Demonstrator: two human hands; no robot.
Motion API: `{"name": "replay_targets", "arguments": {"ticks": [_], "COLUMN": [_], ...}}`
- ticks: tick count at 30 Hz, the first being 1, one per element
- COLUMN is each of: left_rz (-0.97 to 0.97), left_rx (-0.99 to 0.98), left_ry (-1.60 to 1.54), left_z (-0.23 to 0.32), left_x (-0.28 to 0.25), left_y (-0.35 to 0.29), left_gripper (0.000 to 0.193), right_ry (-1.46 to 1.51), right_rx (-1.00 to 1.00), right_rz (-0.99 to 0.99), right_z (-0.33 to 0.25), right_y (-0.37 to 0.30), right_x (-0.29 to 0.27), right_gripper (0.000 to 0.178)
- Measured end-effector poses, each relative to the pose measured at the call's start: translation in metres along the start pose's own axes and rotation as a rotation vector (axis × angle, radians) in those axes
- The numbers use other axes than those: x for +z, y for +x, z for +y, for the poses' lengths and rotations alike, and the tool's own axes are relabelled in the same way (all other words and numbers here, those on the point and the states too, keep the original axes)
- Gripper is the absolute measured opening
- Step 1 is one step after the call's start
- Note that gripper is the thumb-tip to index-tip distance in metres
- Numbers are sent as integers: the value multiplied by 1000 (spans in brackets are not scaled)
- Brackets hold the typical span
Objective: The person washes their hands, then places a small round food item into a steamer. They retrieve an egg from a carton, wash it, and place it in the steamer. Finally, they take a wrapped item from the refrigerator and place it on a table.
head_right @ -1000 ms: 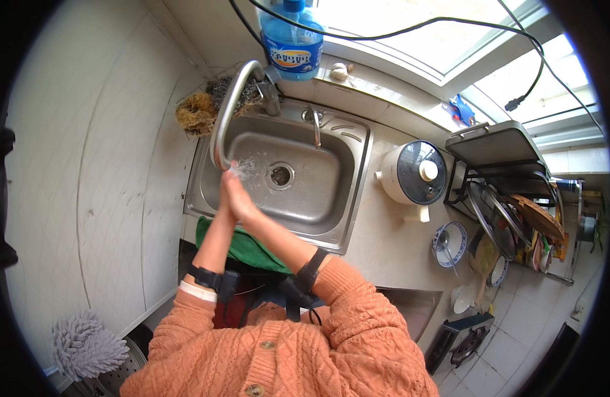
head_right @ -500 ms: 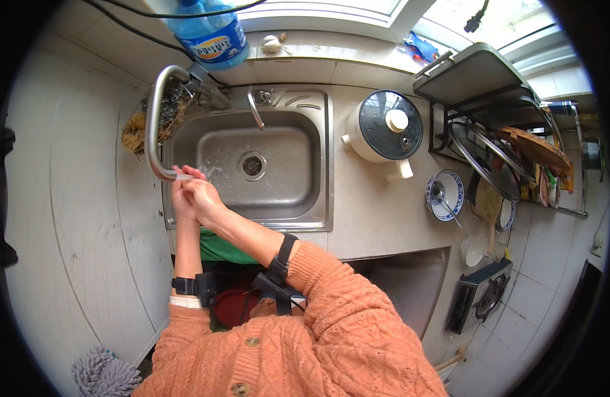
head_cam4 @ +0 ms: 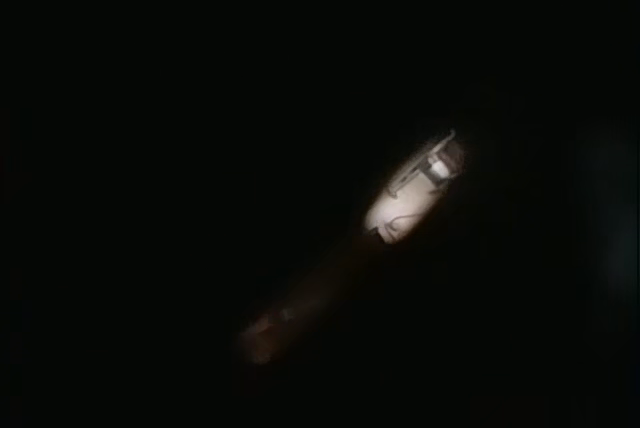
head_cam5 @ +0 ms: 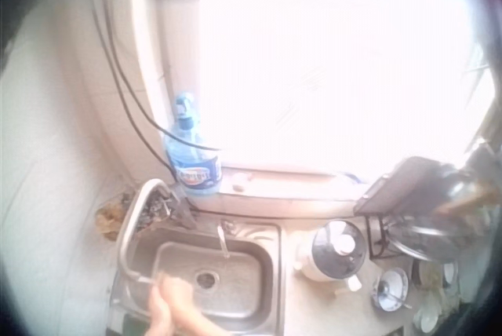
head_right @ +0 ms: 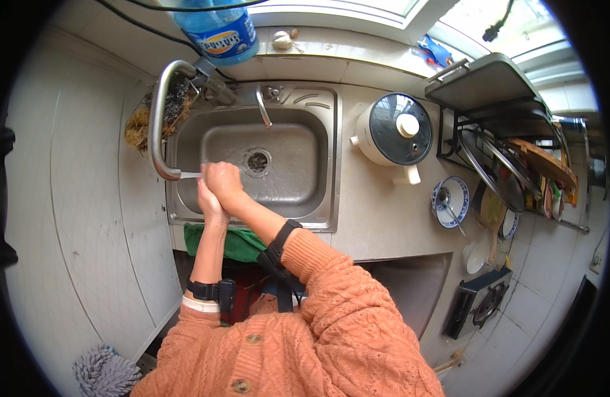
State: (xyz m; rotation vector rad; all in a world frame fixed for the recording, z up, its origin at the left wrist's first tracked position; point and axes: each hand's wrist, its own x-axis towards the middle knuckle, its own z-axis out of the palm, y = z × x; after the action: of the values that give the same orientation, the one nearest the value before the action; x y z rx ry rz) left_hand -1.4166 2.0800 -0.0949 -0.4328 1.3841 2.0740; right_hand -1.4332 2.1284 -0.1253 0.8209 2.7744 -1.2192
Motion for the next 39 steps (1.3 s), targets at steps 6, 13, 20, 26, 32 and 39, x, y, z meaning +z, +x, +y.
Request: {"name": "replay_targets", "arguments": {"ticks": [6,13,20,26,32,39], "left_rz": [-348,-264,-94,-177,-108,-100], "left_rx": [-101,69,716,281,184,79], "left_ry": [-301,-104,684,353,576,664], "left_z": [27,18,-8,-26,-22,-21], "left_x": [-1,6,-6,-53,-76,-69], "left_y": [31,39,30,40,58,55], "left_gripper": [33,43,27,41,22,31], "right_ry": [2218,2079,2014,33,-10,-507], "right_rx": [292,615,880,-321,-851,-654], "right_rz": [-421,-440,-237,110,568,-12], "right_z": [-12,-14,9,15,3,25], "right_y": [-19,-39,18,137,171,166], "right_x": [-30,-20,-10,-34,17,5], "right_gripper": [37,53,31,32,20,14]}}
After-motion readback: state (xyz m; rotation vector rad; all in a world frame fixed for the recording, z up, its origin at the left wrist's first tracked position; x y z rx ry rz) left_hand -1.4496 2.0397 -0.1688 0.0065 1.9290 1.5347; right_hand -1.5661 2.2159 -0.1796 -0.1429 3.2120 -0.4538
